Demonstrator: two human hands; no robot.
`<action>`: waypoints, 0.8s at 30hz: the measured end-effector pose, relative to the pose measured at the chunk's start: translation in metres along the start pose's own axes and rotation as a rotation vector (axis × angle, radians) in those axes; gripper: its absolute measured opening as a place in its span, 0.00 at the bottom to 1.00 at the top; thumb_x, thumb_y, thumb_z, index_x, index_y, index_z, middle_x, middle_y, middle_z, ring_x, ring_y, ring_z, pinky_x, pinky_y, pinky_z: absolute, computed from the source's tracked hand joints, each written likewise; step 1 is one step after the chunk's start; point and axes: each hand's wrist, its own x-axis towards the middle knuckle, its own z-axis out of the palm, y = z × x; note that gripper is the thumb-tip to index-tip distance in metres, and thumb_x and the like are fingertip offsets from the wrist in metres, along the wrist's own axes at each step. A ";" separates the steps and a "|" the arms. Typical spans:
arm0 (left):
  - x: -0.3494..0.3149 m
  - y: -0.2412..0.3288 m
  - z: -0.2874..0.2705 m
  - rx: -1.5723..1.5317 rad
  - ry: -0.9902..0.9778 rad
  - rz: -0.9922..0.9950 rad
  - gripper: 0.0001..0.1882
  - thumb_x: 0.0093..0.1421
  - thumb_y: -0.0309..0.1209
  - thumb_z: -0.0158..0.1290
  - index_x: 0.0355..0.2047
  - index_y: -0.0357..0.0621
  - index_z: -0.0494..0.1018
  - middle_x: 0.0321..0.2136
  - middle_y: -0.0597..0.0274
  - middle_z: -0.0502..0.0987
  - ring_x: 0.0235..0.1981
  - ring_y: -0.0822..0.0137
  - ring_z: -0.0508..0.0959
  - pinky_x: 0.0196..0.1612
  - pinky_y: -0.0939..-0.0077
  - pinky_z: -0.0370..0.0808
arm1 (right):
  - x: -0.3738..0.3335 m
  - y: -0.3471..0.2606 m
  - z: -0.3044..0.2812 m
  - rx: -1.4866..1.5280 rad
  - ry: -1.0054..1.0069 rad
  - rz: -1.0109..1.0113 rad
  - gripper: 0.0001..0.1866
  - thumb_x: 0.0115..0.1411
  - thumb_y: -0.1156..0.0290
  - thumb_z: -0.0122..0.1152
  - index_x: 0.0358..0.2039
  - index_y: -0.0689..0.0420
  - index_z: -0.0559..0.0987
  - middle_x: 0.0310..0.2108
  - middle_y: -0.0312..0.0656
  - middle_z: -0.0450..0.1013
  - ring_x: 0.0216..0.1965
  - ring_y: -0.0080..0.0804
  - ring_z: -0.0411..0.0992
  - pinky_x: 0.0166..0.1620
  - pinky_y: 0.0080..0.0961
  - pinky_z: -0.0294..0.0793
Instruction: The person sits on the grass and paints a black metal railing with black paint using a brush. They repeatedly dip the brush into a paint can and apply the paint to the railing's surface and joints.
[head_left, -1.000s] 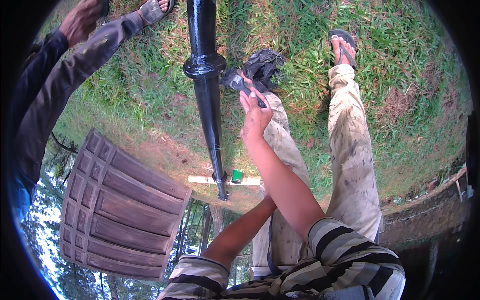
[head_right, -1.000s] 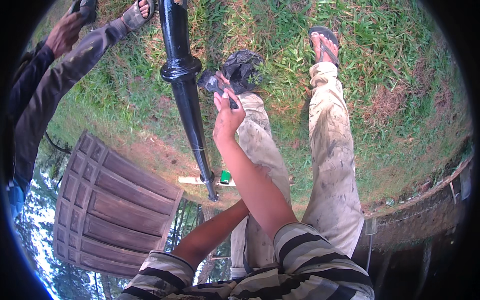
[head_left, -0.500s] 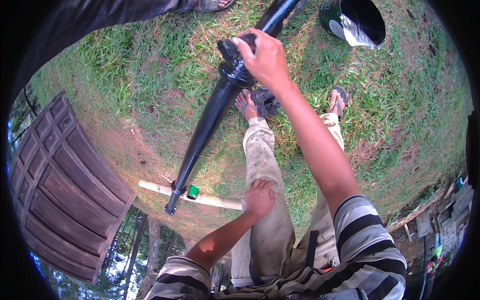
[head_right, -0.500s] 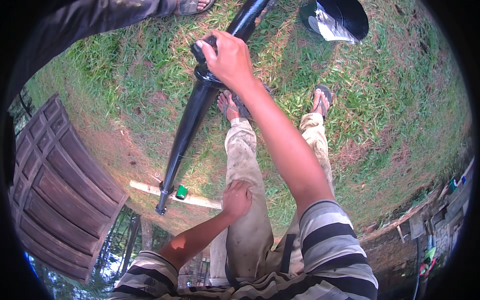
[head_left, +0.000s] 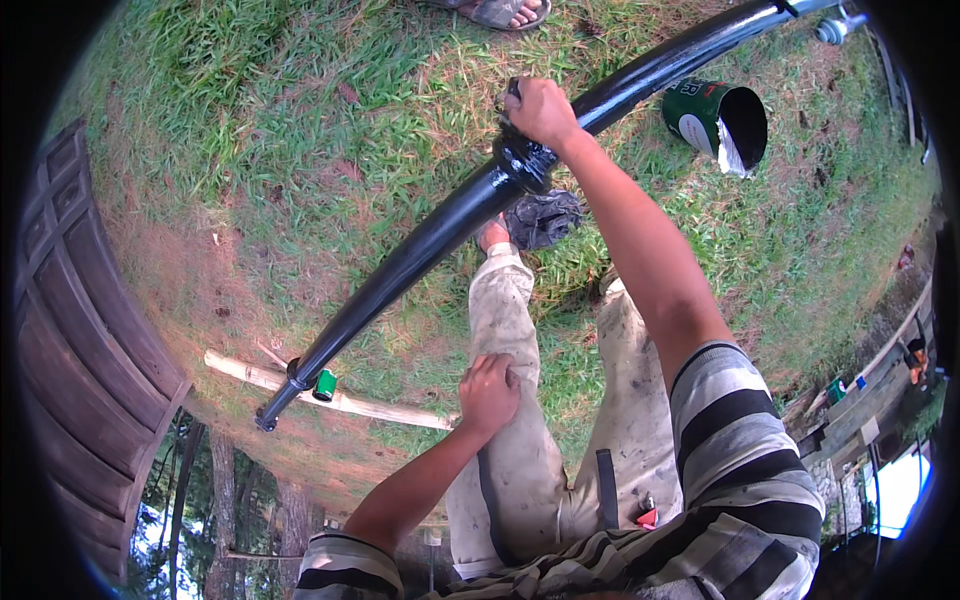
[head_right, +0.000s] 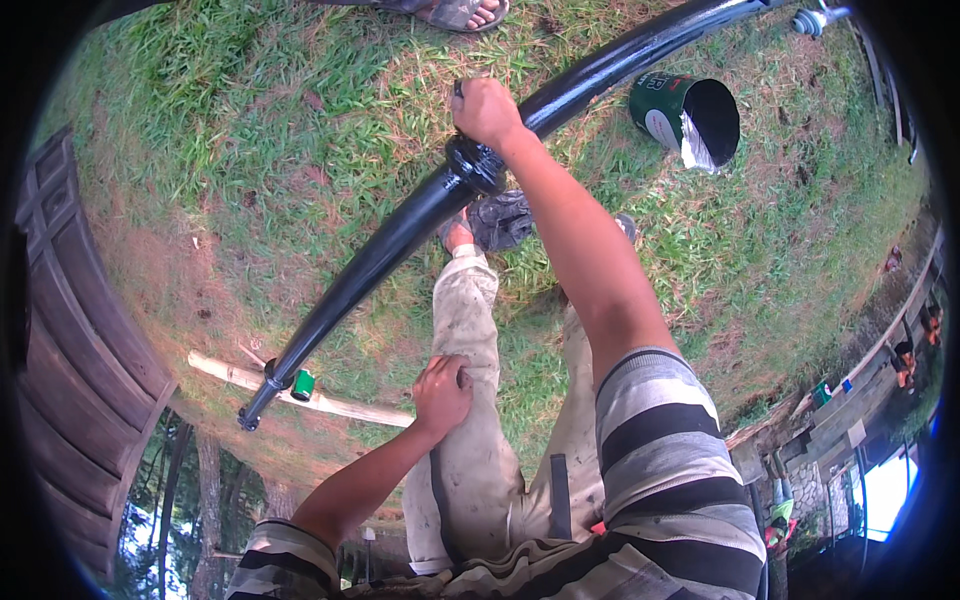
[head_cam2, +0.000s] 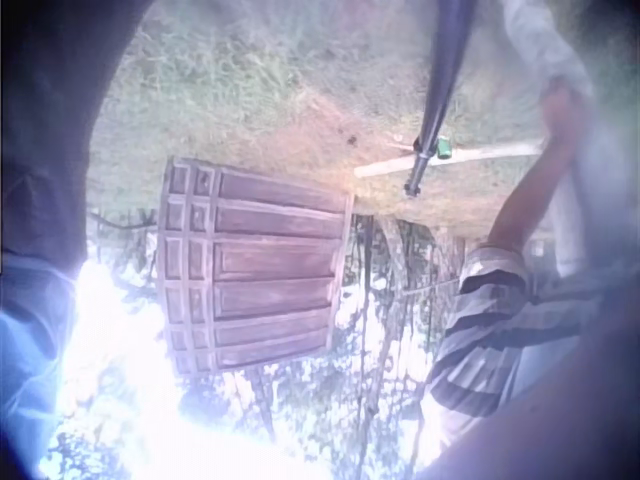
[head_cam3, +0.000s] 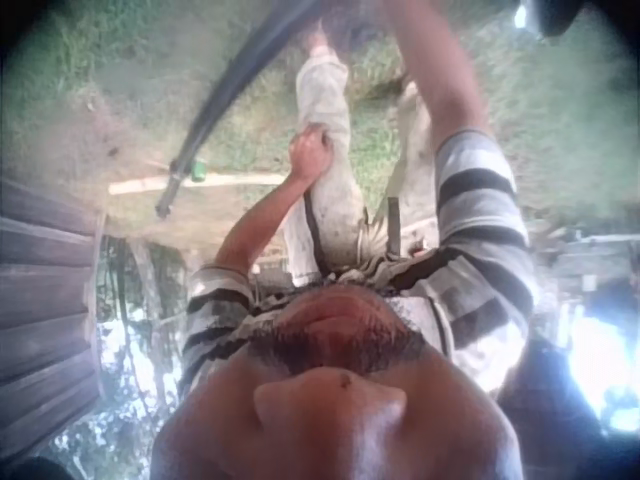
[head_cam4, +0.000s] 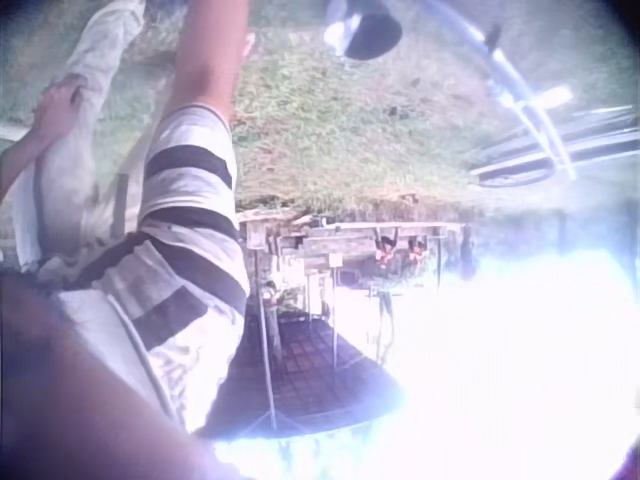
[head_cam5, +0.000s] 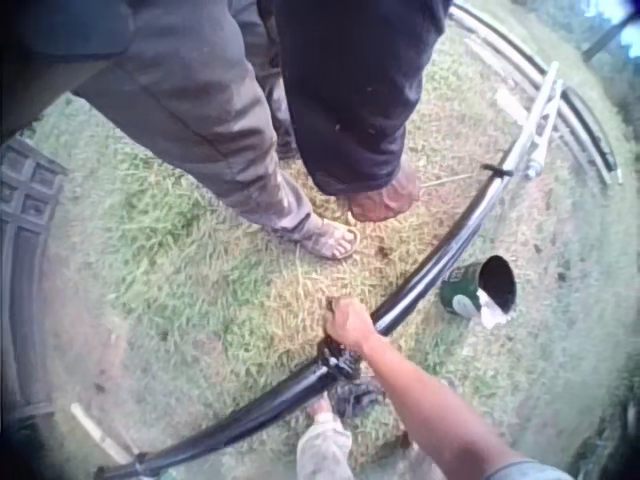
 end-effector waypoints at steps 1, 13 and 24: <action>0.000 -0.003 -0.004 -0.004 0.010 -0.016 0.10 0.55 0.27 0.58 0.39 0.44 0.79 0.39 0.56 0.82 0.46 0.52 0.81 0.49 0.55 0.77 | -0.003 -0.011 0.003 -0.029 -0.034 -0.060 0.15 0.64 0.64 0.61 0.36 0.66 0.82 0.34 0.64 0.80 0.41 0.65 0.80 0.51 0.54 0.78; 0.016 -0.012 -0.046 -0.075 0.009 -0.091 0.10 0.56 0.28 0.58 0.39 0.43 0.79 0.38 0.54 0.83 0.45 0.50 0.81 0.48 0.54 0.79 | -0.033 -0.053 -0.058 0.198 -0.062 -0.027 0.08 0.67 0.71 0.65 0.41 0.61 0.85 0.22 0.46 0.77 0.24 0.29 0.73 0.32 0.32 0.73; 0.012 -0.021 -0.049 -0.119 0.000 -0.128 0.09 0.57 0.29 0.58 0.39 0.44 0.79 0.39 0.52 0.84 0.47 0.50 0.81 0.48 0.54 0.80 | -0.015 -0.072 -0.054 0.021 -0.357 -0.235 0.08 0.64 0.76 0.65 0.43 0.59 0.86 0.35 0.48 0.82 0.37 0.44 0.81 0.44 0.39 0.78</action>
